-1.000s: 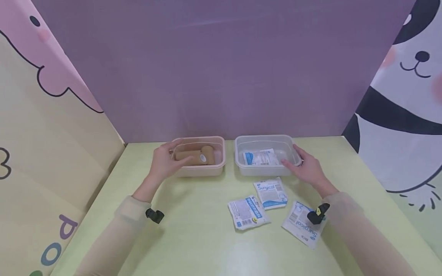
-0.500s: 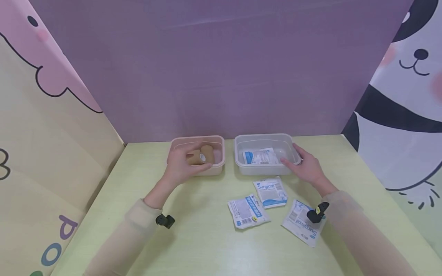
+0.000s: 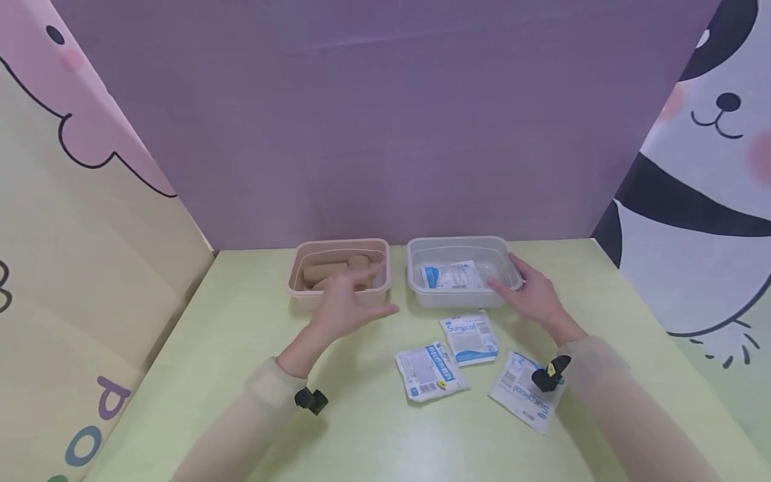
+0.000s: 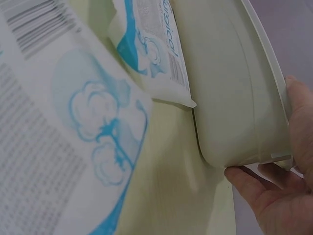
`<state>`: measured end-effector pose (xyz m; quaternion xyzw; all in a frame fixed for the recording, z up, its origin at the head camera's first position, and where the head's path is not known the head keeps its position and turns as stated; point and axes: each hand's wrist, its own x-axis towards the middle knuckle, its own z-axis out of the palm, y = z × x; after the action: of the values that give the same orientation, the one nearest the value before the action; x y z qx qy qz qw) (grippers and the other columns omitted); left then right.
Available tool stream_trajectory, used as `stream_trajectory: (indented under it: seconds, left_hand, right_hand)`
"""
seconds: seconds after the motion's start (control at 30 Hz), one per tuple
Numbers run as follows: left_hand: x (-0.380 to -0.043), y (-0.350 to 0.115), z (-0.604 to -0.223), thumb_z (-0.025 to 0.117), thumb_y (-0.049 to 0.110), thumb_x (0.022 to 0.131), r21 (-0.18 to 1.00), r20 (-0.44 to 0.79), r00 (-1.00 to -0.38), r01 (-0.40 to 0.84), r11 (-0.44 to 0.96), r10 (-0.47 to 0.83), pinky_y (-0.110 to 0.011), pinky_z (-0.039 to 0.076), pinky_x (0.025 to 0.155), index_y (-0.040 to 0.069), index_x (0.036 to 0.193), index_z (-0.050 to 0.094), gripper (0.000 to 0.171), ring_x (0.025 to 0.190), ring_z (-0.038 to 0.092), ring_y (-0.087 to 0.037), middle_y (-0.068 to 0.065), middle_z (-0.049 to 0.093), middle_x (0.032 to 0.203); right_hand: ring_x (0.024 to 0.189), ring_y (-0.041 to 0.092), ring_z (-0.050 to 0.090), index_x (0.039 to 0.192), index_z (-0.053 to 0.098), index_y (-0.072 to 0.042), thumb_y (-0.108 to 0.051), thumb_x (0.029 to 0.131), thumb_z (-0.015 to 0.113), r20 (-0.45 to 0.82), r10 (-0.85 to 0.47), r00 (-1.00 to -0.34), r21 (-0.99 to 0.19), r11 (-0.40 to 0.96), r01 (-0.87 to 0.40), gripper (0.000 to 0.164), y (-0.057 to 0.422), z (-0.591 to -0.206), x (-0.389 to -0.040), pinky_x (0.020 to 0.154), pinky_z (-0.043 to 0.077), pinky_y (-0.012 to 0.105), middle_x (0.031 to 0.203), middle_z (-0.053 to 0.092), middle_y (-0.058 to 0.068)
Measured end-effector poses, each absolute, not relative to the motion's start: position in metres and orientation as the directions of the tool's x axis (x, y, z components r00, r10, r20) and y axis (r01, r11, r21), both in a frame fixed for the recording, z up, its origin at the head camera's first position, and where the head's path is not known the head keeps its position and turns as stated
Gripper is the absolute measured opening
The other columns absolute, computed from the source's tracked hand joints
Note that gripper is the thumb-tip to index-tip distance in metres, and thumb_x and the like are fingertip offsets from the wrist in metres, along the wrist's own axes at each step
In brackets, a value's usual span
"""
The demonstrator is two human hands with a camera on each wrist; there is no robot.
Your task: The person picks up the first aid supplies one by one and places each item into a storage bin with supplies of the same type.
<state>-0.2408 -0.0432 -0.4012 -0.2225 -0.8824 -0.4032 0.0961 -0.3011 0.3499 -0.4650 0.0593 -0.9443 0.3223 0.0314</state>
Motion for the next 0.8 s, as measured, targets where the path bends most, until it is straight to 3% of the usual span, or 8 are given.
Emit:
stream_trajectory:
  seconds: [0.03, 0.13, 0.23, 0.27, 0.5, 0.8]
  left_hand:
    - [-0.240, -0.042, -0.403, 0.096, 0.033, 0.079, 0.661, 0.356, -0.877, 0.480, 0.577, 0.322, -0.049, 0.054, 0.107, 0.011, 0.147, 0.065, 0.079, 0.103, 0.073, -0.025, -0.008, 0.071, 0.142]
    - [-0.237, -0.037, -0.409, 0.096, 0.034, 0.079, 0.647, 0.357, -0.867, 0.498, 0.577, 0.348, -0.052, 0.054, 0.107, 0.010, 0.143, 0.069, 0.073, 0.104, 0.075, -0.026, -0.007, 0.075, 0.136]
    - [-0.236, -0.030, -0.413, 0.095, 0.034, 0.080, 0.642, 0.357, -0.853, 0.521, 0.563, 0.382, -0.043, 0.058, 0.101, 0.009, 0.139, 0.071, 0.068, 0.106, 0.073, -0.024, -0.008, 0.076, 0.132]
    - [-0.236, -0.028, -0.414, 0.095, 0.034, 0.080, 0.642, 0.355, -0.849, 0.526, 0.558, 0.391, -0.038, 0.060, 0.094, 0.010, 0.138, 0.072, 0.067, 0.110, 0.073, -0.024, -0.007, 0.076, 0.134]
    - [-0.231, -0.017, -0.424, 0.094, 0.036, 0.081, 0.608, 0.319, -0.828, 0.552, 0.570, 0.461, -0.025, 0.058, 0.089, 0.008, 0.140, 0.070, 0.070, 0.117, 0.071, -0.020, -0.005, 0.073, 0.140]
    - [-0.223, -0.004, -0.440, 0.093, 0.037, 0.084, 0.607, 0.216, -0.805, 0.554, 0.569, 0.553, -0.031, 0.050, 0.115, 0.009, 0.142, 0.068, 0.069, 0.138, 0.064, -0.021, -0.004, 0.071, 0.143]
  right_hand:
    - [0.147, 0.061, 0.039, 0.170, 0.015, -0.002, -0.055, 0.103, 0.064, 0.098, -0.093, -0.991, -0.605, 0.785, -0.134, 0.098, 0.349, -0.465, -0.302, 0.114, 0.040, 0.072, 0.165, 0.033, 0.038]
    - [0.148, 0.062, 0.037, 0.170, 0.013, -0.003, -0.058, 0.103, 0.063, 0.085, -0.092, -0.992, -0.603, 0.788, -0.124, 0.100, 0.348, -0.466, -0.303, 0.114, 0.040, 0.072, 0.166, 0.032, 0.038]
    - [0.148, 0.063, 0.036, 0.170, 0.012, -0.004, -0.059, 0.103, 0.063, 0.077, -0.083, -0.994, -0.603, 0.789, -0.113, 0.100, 0.349, -0.465, -0.302, 0.114, 0.039, 0.073, 0.166, 0.030, 0.038]
    - [0.148, 0.063, 0.036, 0.170, 0.012, -0.004, -0.059, 0.103, 0.062, 0.076, -0.080, -0.994, -0.602, 0.791, -0.110, 0.101, 0.350, -0.464, -0.301, 0.114, 0.039, 0.074, 0.167, 0.030, 0.038]
    - [0.147, 0.062, 0.038, 0.170, 0.014, -0.003, -0.057, 0.103, 0.063, 0.096, -0.082, -0.992, -0.591, 0.797, -0.123, 0.099, 0.353, -0.466, -0.301, 0.114, 0.039, 0.073, 0.165, 0.032, 0.038]
    - [0.147, 0.063, 0.037, 0.170, 0.011, -0.004, -0.059, 0.103, 0.062, 0.078, -0.088, -0.993, -0.585, 0.802, -0.117, 0.100, 0.352, -0.464, -0.302, 0.114, 0.038, 0.074, 0.166, 0.031, 0.039]
